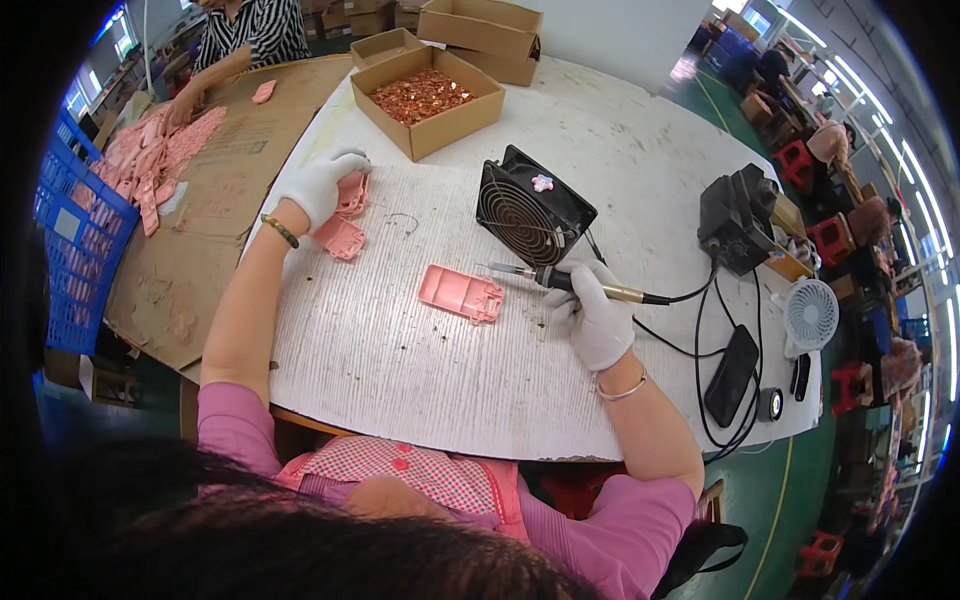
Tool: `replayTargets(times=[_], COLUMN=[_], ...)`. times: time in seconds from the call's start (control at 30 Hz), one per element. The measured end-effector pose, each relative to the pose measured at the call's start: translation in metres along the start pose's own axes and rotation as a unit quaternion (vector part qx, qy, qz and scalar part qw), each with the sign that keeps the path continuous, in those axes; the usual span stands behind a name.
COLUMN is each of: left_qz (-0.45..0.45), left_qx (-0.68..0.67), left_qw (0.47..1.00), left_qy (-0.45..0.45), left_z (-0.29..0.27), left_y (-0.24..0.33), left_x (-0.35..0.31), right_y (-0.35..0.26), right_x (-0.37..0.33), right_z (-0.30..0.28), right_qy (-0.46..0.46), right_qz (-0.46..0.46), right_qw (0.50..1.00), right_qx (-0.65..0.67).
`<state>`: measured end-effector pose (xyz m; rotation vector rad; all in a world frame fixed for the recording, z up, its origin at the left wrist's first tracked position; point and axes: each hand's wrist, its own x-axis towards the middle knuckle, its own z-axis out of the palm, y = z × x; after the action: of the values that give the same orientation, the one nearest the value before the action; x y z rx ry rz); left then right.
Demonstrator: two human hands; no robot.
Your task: The person solders plastic parts using a soldering iron, stacks the finished pieces on the table, and places them into a cardboard box by hand.
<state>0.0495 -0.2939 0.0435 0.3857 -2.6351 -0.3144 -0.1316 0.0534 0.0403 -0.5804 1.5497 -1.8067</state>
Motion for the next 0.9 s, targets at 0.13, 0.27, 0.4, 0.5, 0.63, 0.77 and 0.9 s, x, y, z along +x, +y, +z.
replayTargets(times=[0.13,0.27,0.4,0.5,0.63,0.77,0.9], left_qz=[-0.018,-0.050,-0.078,-0.079,-0.062,-0.040,-0.008], left_qx=[0.014,0.035,-0.002,-0.008,-0.032,-0.031,-0.151], left_qw=[1.000,0.998,0.996,0.997,0.995,0.995,0.988], left_qy=[-0.021,-0.011,-0.031,-0.012,0.068,0.089,0.005], left_z=[-0.008,-0.011,-0.011,-0.004,-0.003,0.001,0.025], left_y=[0.004,0.008,0.009,0.008,0.017,0.051,0.090], left_x=[0.000,-0.001,0.002,0.001,0.003,0.006,-0.005], right_y=[0.000,0.000,0.002,0.001,0.000,-0.004,-0.005], right_x=[0.001,0.001,0.001,0.000,-0.001,-0.004,-0.002], right_z=[-0.001,-0.001,-0.003,0.000,0.000,0.001,0.000], right_qy=[-0.002,-0.004,-0.005,-0.001,0.007,-0.007,-0.008], right_qz=[0.008,0.007,-0.002,0.009,0.013,0.018,0.018], right_qw=[1.000,1.000,1.000,1.000,1.000,0.999,0.999], right_qx=[0.004,0.000,-0.004,0.002,0.012,0.044,0.044])
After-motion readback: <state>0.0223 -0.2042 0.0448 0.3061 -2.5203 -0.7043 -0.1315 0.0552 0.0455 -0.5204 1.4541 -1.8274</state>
